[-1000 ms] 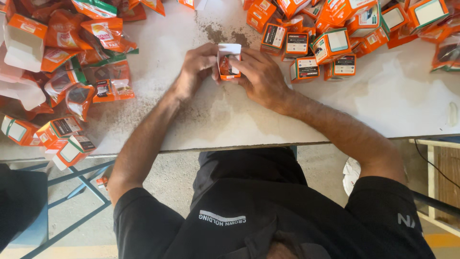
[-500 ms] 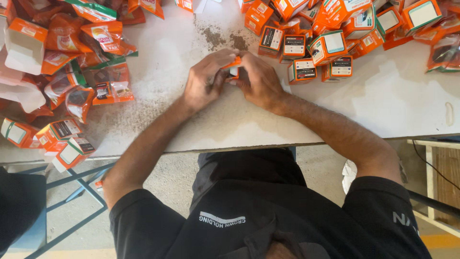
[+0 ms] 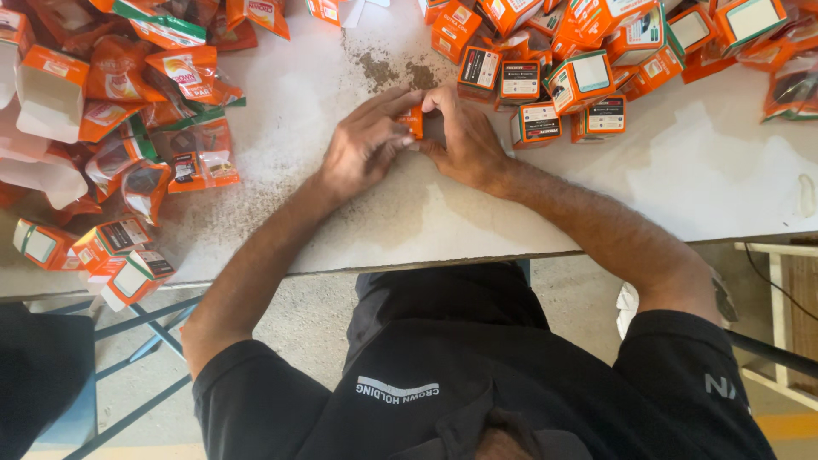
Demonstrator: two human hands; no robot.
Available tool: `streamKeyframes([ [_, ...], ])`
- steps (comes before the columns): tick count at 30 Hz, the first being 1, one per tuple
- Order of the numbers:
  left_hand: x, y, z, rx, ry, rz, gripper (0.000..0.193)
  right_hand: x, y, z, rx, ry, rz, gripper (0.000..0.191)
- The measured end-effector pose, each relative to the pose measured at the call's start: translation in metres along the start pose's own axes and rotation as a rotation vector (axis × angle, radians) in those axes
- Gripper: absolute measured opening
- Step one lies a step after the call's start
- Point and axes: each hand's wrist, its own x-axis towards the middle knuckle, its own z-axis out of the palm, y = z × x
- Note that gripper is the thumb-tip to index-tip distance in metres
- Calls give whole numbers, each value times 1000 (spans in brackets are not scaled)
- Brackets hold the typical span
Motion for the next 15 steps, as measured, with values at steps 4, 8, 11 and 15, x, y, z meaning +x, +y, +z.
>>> streamKeyframes([
  [4, 0, 8, -6, 60, -92, 25, 28, -1, -7, -3, -26, -7, 3, 63],
  [8, -5, 14, -7, 149, -44, 34, 22, 9, -17, -1, -197, -38, -141, 75],
  [11, -9, 7, -8, 116, 170, 0, 23, 21, -20, -3, -469, -53, -227, 79],
  [15, -11, -11, -12, 136, 349, -192, 16, 21, -12, -32, -826, -68, -152, 75],
])
